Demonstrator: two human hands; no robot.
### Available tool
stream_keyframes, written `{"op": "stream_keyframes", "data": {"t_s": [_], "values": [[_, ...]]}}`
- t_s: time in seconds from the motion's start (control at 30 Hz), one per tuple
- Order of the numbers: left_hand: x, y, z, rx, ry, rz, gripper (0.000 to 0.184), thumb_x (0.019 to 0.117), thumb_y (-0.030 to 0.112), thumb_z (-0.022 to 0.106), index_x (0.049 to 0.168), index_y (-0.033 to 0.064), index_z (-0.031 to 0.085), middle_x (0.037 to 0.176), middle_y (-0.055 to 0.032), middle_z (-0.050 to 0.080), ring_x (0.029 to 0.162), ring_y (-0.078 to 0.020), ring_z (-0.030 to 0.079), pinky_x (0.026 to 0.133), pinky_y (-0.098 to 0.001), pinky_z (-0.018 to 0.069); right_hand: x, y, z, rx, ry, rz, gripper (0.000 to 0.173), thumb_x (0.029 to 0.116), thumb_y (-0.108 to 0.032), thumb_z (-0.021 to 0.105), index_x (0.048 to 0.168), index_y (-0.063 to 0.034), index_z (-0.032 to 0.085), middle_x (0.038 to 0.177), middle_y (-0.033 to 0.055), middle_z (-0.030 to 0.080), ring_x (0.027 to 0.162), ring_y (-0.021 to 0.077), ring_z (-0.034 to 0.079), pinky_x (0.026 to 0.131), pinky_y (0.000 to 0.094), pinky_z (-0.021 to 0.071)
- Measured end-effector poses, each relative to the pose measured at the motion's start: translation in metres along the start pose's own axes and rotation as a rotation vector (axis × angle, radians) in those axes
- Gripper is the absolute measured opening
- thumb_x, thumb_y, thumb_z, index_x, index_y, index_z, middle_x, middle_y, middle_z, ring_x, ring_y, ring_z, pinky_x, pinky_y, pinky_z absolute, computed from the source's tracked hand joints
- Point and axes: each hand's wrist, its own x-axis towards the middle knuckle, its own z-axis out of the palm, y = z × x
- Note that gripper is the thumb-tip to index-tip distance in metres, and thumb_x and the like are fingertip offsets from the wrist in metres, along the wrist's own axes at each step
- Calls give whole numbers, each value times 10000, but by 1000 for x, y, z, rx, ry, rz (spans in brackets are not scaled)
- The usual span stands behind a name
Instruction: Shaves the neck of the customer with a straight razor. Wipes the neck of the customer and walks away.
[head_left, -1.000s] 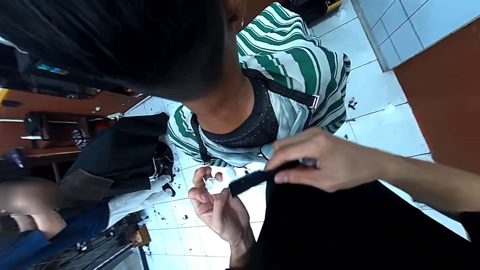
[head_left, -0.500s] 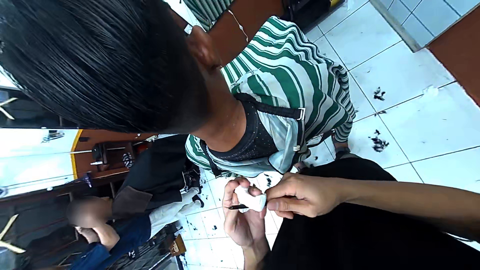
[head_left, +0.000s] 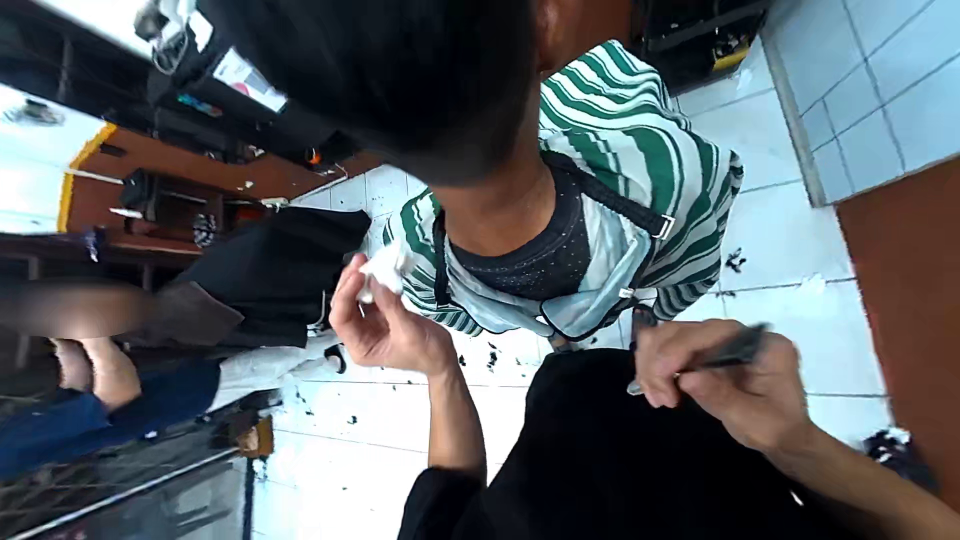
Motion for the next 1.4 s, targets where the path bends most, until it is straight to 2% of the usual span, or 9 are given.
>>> {"op": "stream_keyframes", "data": {"t_s": [0.23, 0.37, 0.53, 0.67, 0.77, 0.87, 1.07, 1.27, 1.4], "values": [[-4, -21, 67, 79, -133, 363, 134, 1000, 41, 617, 1101, 45, 704, 1214, -102, 683, 1220, -207, 634, 1056, -384, 519, -1, -8, 15, -126, 90, 16, 207, 1059, -291, 574, 1171, -185, 712, 884, -65, 714, 725, 20, 670, 659, 176, 569], [-5, -33, 53, 51, -221, 301, 148, 958, -12, 644, 1067, 2, 743, 1117, -155, 734, 1121, -265, 699, 1079, -499, 505, -2, -5, 38, -182, 127, 7, 228, 1060, -306, 567, 1173, -172, 712, 853, -58, 702, 707, 30, 665, 646, 182, 566], [31, -44, 29, -74, -91, 135, 141, 976, 8, 627, 1071, -41, 720, 1110, -135, 694, 1041, -156, 686, 832, -272, 589, -6, 1, 67, -206, 207, -6, 248, 1060, -302, 562, 1161, -140, 721, 832, -42, 697, 687, 38, 657, 637, 190, 561], [38, -34, 49, -145, -199, 177, 193, 974, -27, 605, 1136, -70, 701, 1219, -204, 675, 1212, -273, 641, 1029, -376, 538, -11, 7, 92, -235, 258, -2, 243, 1055, -298, 572, 1143, -130, 724, 827, -32, 695, 667, 40, 647, 621, 188, 553], [22, -42, 50, -164, -263, 195, 181, 945, -55, 621, 1084, -65, 737, 1155, -218, 716, 1165, -320, 677, 1012, -398, 555, -15, 4, 104, -271, 296, -26, 245, 1060, -288, 562, 1123, -111, 720, 811, -21, 687, 651, 46, 642, 607, 189, 549], [14, -53, 25, -285, -251, -29, 162, 943, -42, 626, 1057, -54, 741, 1152, -178, 721, 1120, -233, 693, 953, -349, 583, -19, 0, 110, -293, 340, -47, 241, 1063, -276, 557, 1124, -104, 714, 801, -15, 687, 652, 52, 647, 611, 195, 554], [41, -48, 1, -811, -137, -687, 336, 955, 45, 619, 1290, 19, 625, 1320, -37, 625, 1168, -148, 630, 970, -325, 552, -18, 7, 115, -303, 332, -15, 251, 1063, -291, 557, 1100, -98, 713, 773, -24, 673, 641, 44, 635, 606, 196, 545], [34, -30, 38, -685, -84, -502, 208, 951, 20, 673, 1156, -9, 687, 1149, -35, 664, 1012, -93, 671, 831, -238, 591, -16, 10, 119, -284, 335, -14, 262, 1066, -294, 550, 1110, -90, 708, 760, -23, 672, 637, 46, 638, 606, 199, 548], [25, -26, 58, -261, -89, -201, 225, 948, 76, 705, 1152, -11, 741, 1068, -100, 728, 1059, -198, 610, 916, -328, 454, -20, 11, 118, -263, 368, -27, 258, 1065, -290, 553, 1109, -88, 707, 755, -22, 674, 633, 51, 640, 605, 203, 547]]}}
